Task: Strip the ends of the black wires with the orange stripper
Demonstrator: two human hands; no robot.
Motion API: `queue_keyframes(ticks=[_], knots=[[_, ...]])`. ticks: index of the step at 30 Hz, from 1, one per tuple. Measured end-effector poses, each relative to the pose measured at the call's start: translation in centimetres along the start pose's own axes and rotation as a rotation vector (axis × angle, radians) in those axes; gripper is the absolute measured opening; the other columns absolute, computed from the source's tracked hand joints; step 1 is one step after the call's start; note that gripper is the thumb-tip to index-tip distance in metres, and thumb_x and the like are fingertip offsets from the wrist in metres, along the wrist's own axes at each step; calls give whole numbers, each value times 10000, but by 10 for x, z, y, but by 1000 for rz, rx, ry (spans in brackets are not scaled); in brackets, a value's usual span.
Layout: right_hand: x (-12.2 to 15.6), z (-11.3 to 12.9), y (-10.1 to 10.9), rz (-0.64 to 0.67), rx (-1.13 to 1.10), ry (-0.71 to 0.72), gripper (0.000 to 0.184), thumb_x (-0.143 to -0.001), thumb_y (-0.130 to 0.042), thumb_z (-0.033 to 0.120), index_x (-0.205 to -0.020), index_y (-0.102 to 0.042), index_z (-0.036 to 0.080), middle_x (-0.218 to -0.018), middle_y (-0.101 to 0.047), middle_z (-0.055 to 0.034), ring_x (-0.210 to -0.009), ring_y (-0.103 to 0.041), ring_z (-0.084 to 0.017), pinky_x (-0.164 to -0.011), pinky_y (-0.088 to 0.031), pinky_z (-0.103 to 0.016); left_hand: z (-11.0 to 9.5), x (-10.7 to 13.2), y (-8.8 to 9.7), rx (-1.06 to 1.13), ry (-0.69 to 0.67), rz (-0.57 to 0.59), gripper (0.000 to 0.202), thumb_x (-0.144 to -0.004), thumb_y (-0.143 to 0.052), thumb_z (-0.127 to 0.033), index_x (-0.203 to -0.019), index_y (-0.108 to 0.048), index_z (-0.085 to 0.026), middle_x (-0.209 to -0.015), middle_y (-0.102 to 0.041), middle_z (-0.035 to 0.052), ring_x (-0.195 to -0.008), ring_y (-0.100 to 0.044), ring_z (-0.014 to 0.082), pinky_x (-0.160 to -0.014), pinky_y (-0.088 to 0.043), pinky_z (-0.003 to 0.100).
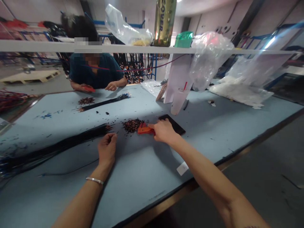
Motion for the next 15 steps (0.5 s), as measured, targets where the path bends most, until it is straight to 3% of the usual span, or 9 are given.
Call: queue_keyframes(ticks=[4,9,12,15], knots=[[-6,-14,10,-35,-3,-49,478,-799,-591,303,-1277,-590,289,-1047,-698,-129,-976,-647,-306,-823,-408,-403,-1,0,-1,-5,8,2,252,-663,-621,-393,-749,-635,-156,-554,-447,-58,-514,-347,93,-498,-279,223],[-15,-42,11,2,23,-116,362,-749,-613,172,-1101,-693,198,-991,-715,-160,-951,-658,-341,-811,-425,-427,3,-3,-4,-11,-10,-9,267,-647,-622,-402,-742,-641,-154,-580,-490,-46,-540,-389,100,-540,-315,225],[-22,-32,7,31,-3,-68,370,-740,-623,162,-1097,-708,213,-1003,-724,-140,-969,-655,-332,-800,-434,-396,2,-3,-5,-36,-24,-8,258,-654,-615,-399,-733,-648,-156,-583,-503,-41,-545,-400,105,-541,-316,224],[-22,-16,7,23,-64,-2,474,-746,-637,221,-1214,-657,296,-1032,-729,-88,-976,-654,-304,-788,-438,-353,0,-2,-5,-48,-28,-6,265,-657,-607,-413,-721,-644,-158,-576,-508,-39,-537,-400,106,-534,-307,224]])
Point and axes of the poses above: each hand's wrist, its own x-axis away from the middle knuckle, its own y-axis out of the back of the hand, z = x × y, the point moved 9 cm from there along -x, towards the middle knuckle
